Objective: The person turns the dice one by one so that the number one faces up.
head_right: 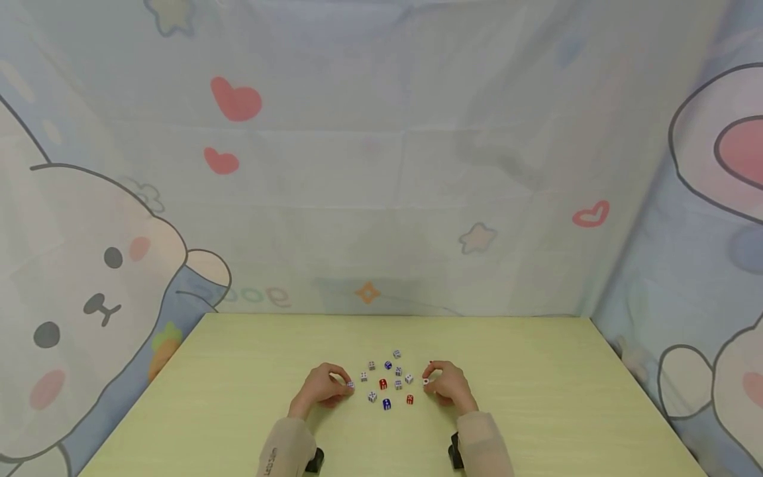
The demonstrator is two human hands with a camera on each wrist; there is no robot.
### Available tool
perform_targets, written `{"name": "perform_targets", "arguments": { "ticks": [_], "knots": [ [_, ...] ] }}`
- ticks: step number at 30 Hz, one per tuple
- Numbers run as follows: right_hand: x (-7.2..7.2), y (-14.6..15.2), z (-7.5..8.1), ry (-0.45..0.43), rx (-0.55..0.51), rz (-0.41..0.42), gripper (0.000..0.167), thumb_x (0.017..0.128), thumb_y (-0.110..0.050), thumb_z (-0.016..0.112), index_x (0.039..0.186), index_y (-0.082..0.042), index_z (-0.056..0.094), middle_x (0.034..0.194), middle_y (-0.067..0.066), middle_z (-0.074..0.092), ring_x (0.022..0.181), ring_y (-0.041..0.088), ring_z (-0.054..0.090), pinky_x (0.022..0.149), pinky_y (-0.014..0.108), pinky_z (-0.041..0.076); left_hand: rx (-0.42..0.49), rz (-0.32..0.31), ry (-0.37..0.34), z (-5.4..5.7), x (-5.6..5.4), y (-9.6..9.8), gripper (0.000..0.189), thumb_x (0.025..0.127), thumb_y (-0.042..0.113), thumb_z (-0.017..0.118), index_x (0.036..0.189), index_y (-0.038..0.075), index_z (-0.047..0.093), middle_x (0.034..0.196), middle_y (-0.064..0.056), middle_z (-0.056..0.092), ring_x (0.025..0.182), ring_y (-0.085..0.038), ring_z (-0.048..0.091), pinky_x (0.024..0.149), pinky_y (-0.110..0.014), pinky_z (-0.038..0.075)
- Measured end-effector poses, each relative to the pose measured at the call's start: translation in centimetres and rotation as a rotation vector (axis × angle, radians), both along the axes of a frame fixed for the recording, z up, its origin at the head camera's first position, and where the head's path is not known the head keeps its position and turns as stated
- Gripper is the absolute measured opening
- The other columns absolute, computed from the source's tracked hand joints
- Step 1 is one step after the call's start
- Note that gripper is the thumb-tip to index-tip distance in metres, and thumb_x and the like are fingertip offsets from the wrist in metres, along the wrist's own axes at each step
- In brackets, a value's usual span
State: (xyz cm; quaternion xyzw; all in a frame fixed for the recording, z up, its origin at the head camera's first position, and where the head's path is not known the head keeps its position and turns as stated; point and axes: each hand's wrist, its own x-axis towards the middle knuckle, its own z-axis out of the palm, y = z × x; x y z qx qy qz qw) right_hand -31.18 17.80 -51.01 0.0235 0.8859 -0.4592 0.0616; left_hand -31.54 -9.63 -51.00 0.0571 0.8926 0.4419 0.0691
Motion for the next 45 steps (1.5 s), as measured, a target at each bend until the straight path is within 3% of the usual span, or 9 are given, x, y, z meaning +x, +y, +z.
{"name": "perform_targets", "arguments": {
  "ticks": [10, 12, 16, 19, 24, 30, 38, 45],
  "knots": [
    [-0.4, -0.1, 0.2, -0.005, 0.011, -0.011, 0.017, 0.073, -0.005, 0.067, 0.089, -0.008, 0.064, 0.048, 0.001, 0.045, 0.042, 0.008, 0.037, 0.037, 0.019, 0.037, 0.002, 0.002, 0.002, 0.2, -0.1, -0.2, 0.012, 0.073, 0.014, 0.072, 0.080, 0.006, 0.068, 0.061, -0.007, 0.063, 0.046, -0.012, 0.054, 0.043, -0.025, 0.048],
    [-0.7, 0.0, 0.2, 0.012, 0.023, -0.019, 0.016, 0.073, -0.006, 0.068, 0.088, -0.008, 0.064, 0.063, 0.005, 0.056, 0.043, 0.009, 0.040, 0.038, 0.020, 0.039, 0.003, 0.001, 0.003, 0.2, -0.2, -0.3, 0.012, 0.073, 0.014, 0.072, 0.080, 0.006, 0.068, 0.060, -0.006, 0.063, 0.046, -0.012, 0.054, 0.043, -0.025, 0.048],
    [-1.3, 0.1, 0.7, 0.048, 0.033, -0.026, 0.014, 0.075, -0.009, 0.067, 0.088, -0.008, 0.064, 0.074, 0.011, 0.060, 0.044, 0.010, 0.042, 0.039, 0.021, 0.040, 0.006, -0.002, 0.004, 0.2, -0.2, -0.4, 0.012, 0.073, 0.014, 0.072, 0.081, 0.006, 0.068, 0.061, -0.006, 0.063, 0.046, -0.012, 0.054, 0.043, -0.025, 0.049],
    [-2.0, 0.1, 1.2, 0.061, 0.034, -0.032, 0.015, 0.077, -0.012, 0.065, 0.092, -0.008, 0.064, 0.059, 0.007, 0.054, 0.045, 0.010, 0.043, 0.041, 0.022, 0.042, 0.019, -0.004, -0.001, 0.1, -0.2, -0.3, 0.013, 0.073, 0.014, 0.072, 0.081, 0.006, 0.068, 0.061, -0.007, 0.064, 0.047, -0.012, 0.055, 0.043, -0.026, 0.049],
    [-2.7, 0.0, 1.8, 0.038, 0.055, -0.052, 0.019, 0.078, -0.013, 0.065, 0.096, -0.008, 0.063, 0.053, 0.004, 0.053, 0.046, 0.009, 0.045, 0.043, 0.022, 0.043, 0.042, -0.011, -0.014, 0.0, -0.1, -0.1, 0.013, 0.072, 0.014, 0.073, 0.081, 0.006, 0.068, 0.061, -0.007, 0.064, 0.047, -0.012, 0.056, 0.044, -0.026, 0.049],
    [-2.9, -0.1, 2.0, 0.052, 0.111, -0.043, 0.014, 0.073, -0.013, 0.066, 0.087, -0.010, 0.064, 0.045, -0.001, 0.049, 0.037, 0.006, 0.037, 0.037, 0.017, 0.033, 0.035, 0.000, -0.028, 0.0, 0.1, 0.3, 0.012, 0.071, 0.014, 0.074, 0.079, 0.007, 0.068, 0.062, -0.006, 0.064, 0.048, -0.012, 0.056, 0.044, -0.025, 0.049],
    [-3.5, -0.7, 1.5, 0.032, 0.218, -0.096, 0.015, 0.072, -0.017, 0.068, 0.087, -0.013, 0.067, 0.052, -0.001, 0.049, 0.042, 0.009, 0.038, 0.039, 0.021, 0.028, 0.040, 0.012, -0.032, 0.2, 0.2, 0.2, 0.012, 0.071, 0.013, 0.074, 0.080, 0.007, 0.068, 0.062, -0.007, 0.065, 0.047, -0.012, 0.056, 0.044, -0.025, 0.049],
    [-3.8, -1.1, 1.3, 0.043, 0.256, -0.094, 0.018, 0.074, -0.020, 0.068, 0.091, -0.012, 0.067, 0.052, -0.001, 0.053, 0.041, 0.009, 0.039, 0.041, 0.021, 0.029, 0.036, 0.024, -0.026, 0.1, 0.0, 0.0, 0.011, 0.072, 0.012, 0.073, 0.080, 0.007, 0.068, 0.061, -0.006, 0.064, 0.045, -0.011, 0.054, 0.043, -0.025, 0.049]
  ]
}}
